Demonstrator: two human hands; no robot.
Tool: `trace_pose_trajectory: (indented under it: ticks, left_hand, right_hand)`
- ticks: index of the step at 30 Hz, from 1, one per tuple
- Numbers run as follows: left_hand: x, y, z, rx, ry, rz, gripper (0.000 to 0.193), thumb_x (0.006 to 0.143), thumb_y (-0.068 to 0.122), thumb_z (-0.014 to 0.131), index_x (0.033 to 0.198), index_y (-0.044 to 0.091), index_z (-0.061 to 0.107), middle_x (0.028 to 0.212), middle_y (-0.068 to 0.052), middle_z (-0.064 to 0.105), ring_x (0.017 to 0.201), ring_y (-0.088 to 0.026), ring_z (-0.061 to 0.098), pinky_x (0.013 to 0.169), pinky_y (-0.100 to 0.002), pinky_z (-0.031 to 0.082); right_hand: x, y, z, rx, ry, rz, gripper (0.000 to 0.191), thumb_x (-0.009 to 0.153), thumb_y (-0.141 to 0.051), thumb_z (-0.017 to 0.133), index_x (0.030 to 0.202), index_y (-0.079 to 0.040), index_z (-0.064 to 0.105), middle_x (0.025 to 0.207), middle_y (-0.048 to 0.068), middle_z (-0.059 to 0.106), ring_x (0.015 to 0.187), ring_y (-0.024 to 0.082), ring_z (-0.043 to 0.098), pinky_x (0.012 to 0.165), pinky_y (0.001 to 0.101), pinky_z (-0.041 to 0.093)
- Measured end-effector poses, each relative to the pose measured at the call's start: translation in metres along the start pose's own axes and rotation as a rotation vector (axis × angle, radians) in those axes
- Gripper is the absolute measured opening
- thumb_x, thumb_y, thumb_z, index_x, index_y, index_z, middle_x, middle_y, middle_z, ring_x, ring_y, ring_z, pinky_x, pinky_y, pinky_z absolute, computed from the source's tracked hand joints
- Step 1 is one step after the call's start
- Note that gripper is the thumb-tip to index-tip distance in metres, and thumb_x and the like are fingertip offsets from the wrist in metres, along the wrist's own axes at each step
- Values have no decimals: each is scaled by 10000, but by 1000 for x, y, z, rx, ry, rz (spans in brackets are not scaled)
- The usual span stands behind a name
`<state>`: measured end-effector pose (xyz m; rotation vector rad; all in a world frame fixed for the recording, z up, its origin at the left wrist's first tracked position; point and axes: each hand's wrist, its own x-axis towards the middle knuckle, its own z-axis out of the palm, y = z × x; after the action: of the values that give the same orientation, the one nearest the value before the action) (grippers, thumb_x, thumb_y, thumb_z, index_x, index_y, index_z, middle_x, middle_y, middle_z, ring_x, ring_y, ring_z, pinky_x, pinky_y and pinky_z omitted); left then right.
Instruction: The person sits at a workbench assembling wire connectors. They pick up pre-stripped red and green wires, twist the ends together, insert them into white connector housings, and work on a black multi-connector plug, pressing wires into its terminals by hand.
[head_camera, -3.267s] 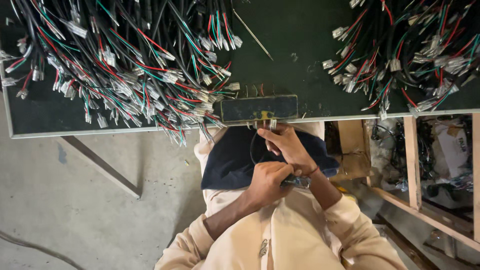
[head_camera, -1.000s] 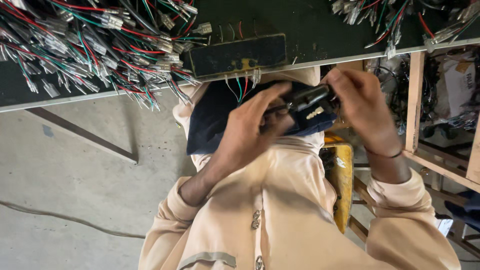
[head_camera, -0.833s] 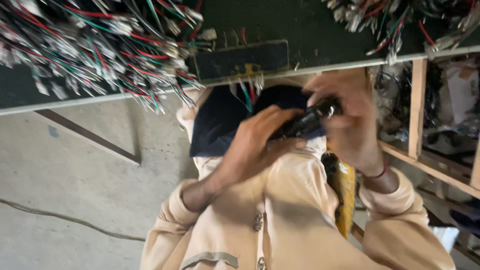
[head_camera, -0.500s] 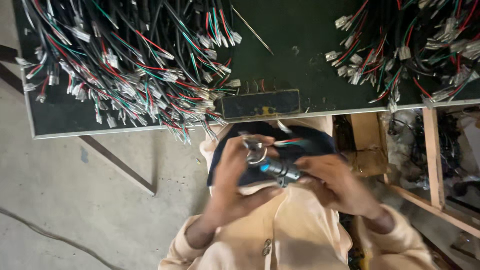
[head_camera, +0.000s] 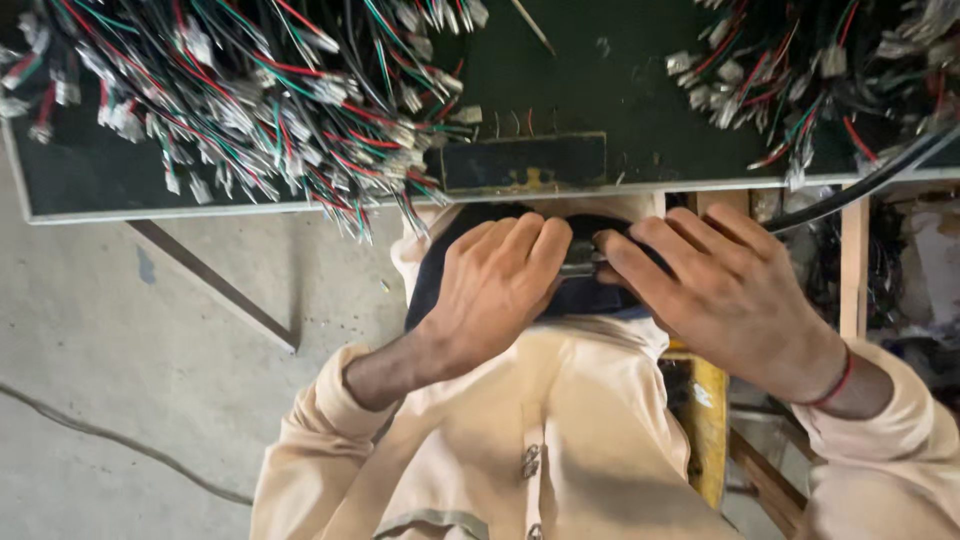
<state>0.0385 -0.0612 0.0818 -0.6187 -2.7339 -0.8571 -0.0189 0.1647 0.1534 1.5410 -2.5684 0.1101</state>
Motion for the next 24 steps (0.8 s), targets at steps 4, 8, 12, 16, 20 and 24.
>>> trace_pose_trajectory:
  ticks: [4,8,12,16,20,24]
  left_hand:
    - [2,4,0,-33,103,-26,413,765,259,881,952,86,557,800,-47,571,733,-248,628,646,-404,474]
    - [6,6,-4,-175,235,-114,342,701,230,867,872,97,603,764,-39,618,705,-252,648,647,-405,476]
    - [1,12,4,-246,303,-234,262,709,151,828,802,93,590,754,-65,621,709,-291,647,661,-410,482]
    - [1,12,1,-281,273,-298,262,743,145,835,801,94,584,732,-72,618,689,-304,650,639,-414,482]
    - [3,4,-16,-380,95,-306,353,775,218,855,949,49,599,744,-69,650,699,-293,687,611,-419,487]
    - [4,-3,-27,-498,-188,-132,283,800,175,833,955,72,620,729,-110,645,718,-345,686,609,-430,504]
  right_hand:
    - [-10,2,12,85,-18,-50,322,833,-86,715,1150,-32,690,960,60,662,839,198,677,682,304,524]
    - [1,-10,20,260,163,11,352,812,-71,741,1147,-11,650,927,104,655,759,274,671,629,384,535]
    - [9,-46,57,508,382,307,205,897,27,707,1073,14,604,719,122,533,595,308,569,553,426,443]
    - [-9,-52,93,574,424,291,187,951,-6,708,1094,7,588,766,123,558,643,315,598,590,420,468]
    - [-17,-20,75,525,323,159,251,987,-119,757,1152,-47,583,889,92,631,748,291,649,682,407,528]
    - [-4,11,22,176,185,-164,365,808,-289,765,1128,-149,661,852,53,608,751,201,637,605,352,501]
